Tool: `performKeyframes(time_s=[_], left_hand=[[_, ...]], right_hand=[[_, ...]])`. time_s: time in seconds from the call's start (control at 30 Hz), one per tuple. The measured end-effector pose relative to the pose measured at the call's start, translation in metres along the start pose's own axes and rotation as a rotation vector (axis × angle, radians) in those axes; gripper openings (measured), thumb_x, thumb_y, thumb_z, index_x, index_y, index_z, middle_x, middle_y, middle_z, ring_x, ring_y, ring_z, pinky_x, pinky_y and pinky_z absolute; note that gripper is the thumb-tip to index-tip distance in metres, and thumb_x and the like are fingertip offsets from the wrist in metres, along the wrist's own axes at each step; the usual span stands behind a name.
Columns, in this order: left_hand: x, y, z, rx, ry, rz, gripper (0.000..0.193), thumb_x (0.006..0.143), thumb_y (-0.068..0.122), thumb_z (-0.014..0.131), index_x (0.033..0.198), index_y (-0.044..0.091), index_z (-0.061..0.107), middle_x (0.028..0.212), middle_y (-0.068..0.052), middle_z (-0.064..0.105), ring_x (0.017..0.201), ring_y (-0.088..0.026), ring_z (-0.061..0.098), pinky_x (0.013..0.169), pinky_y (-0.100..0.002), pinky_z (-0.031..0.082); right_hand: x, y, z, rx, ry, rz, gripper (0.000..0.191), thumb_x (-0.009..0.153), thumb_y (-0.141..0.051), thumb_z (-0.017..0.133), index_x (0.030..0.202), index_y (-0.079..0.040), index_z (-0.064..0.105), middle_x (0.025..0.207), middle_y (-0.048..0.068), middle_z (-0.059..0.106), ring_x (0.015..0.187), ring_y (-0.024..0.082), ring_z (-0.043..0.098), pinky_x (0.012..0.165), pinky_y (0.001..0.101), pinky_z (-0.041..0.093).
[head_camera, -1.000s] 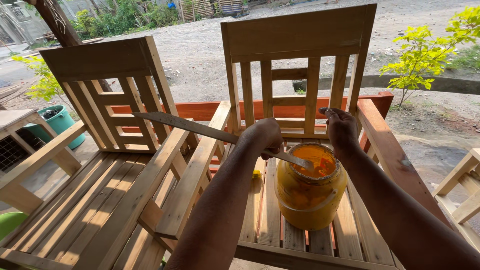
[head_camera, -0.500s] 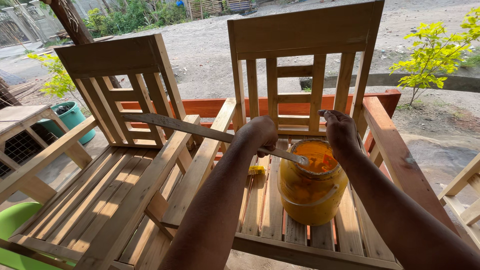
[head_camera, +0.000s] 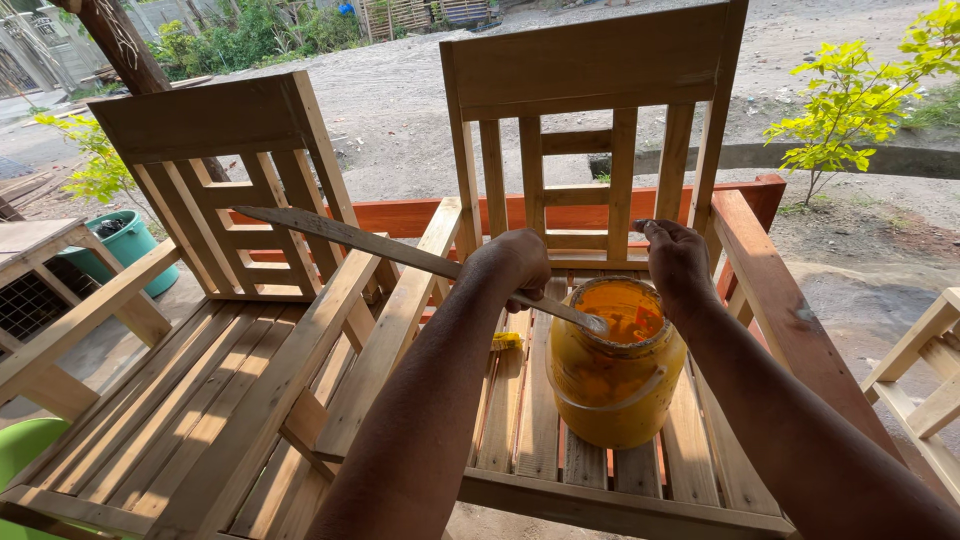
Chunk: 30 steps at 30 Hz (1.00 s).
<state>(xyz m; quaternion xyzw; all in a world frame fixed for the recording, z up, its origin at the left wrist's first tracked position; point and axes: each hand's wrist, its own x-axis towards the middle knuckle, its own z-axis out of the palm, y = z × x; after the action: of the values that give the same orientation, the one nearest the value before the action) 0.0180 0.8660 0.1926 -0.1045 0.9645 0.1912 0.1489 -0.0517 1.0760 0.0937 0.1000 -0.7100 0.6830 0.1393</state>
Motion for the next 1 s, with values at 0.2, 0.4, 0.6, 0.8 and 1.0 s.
performKeyframes(time_s=[0.2,0.4,0.6,0.8,1.0], left_hand=[[0.004,0.000,-0.002,-0.003,0.005,0.022,0.014,0.092,0.011,0.075,0.091,-0.002,0.077,0.081,-0.016,0.078,0.061,-0.019,0.074,0.054,-0.034,0.059],[0.012,-0.006,-0.008,0.009,-0.008,0.069,0.014,0.092,0.011,0.075,0.091,-0.003,0.076,0.080,-0.017,0.077,0.061,-0.020,0.073,0.053,-0.034,0.059],[0.016,-0.010,-0.019,0.020,-0.032,0.132,0.014,0.093,0.011,0.074,0.091,-0.003,0.076,0.080,-0.017,0.077,0.060,-0.020,0.073,0.053,-0.034,0.059],[0.017,-0.015,-0.026,0.030,-0.052,0.194,0.015,0.093,0.011,0.073,0.090,-0.004,0.075,0.080,-0.018,0.077,0.060,-0.020,0.073,0.052,-0.034,0.059],[0.016,-0.027,-0.025,0.020,-0.059,0.229,0.016,0.093,0.010,0.072,0.090,-0.005,0.075,0.080,-0.018,0.076,0.060,-0.021,0.073,0.051,-0.034,0.059]], right_hand=[[-0.002,0.006,0.002,0.056,0.060,0.095,0.032,0.107,-0.023,0.058,0.122,-0.002,0.077,0.093,0.013,0.064,0.085,0.020,0.056,0.086,0.0360,0.049],[-0.008,-0.001,0.002,-0.012,0.130,0.044,0.029,0.102,-0.022,0.057,0.113,-0.004,0.077,0.109,0.005,0.076,0.104,0.014,0.067,0.099,0.0327,0.048],[-0.018,-0.011,0.007,-0.015,0.238,0.234,0.030,0.111,-0.023,0.059,0.127,-0.007,0.080,0.101,0.047,0.058,0.076,0.034,0.043,0.072,0.0527,0.042],[-0.031,-0.003,0.013,0.032,0.303,0.022,0.029,0.100,-0.021,0.059,0.111,-0.002,0.077,0.105,0.007,0.078,0.097,0.014,0.068,0.090,0.0295,0.051],[-0.049,-0.002,0.020,-0.025,0.376,0.026,0.029,0.099,-0.021,0.060,0.108,-0.002,0.079,0.105,0.007,0.079,0.099,0.014,0.069,0.093,0.0282,0.050]])
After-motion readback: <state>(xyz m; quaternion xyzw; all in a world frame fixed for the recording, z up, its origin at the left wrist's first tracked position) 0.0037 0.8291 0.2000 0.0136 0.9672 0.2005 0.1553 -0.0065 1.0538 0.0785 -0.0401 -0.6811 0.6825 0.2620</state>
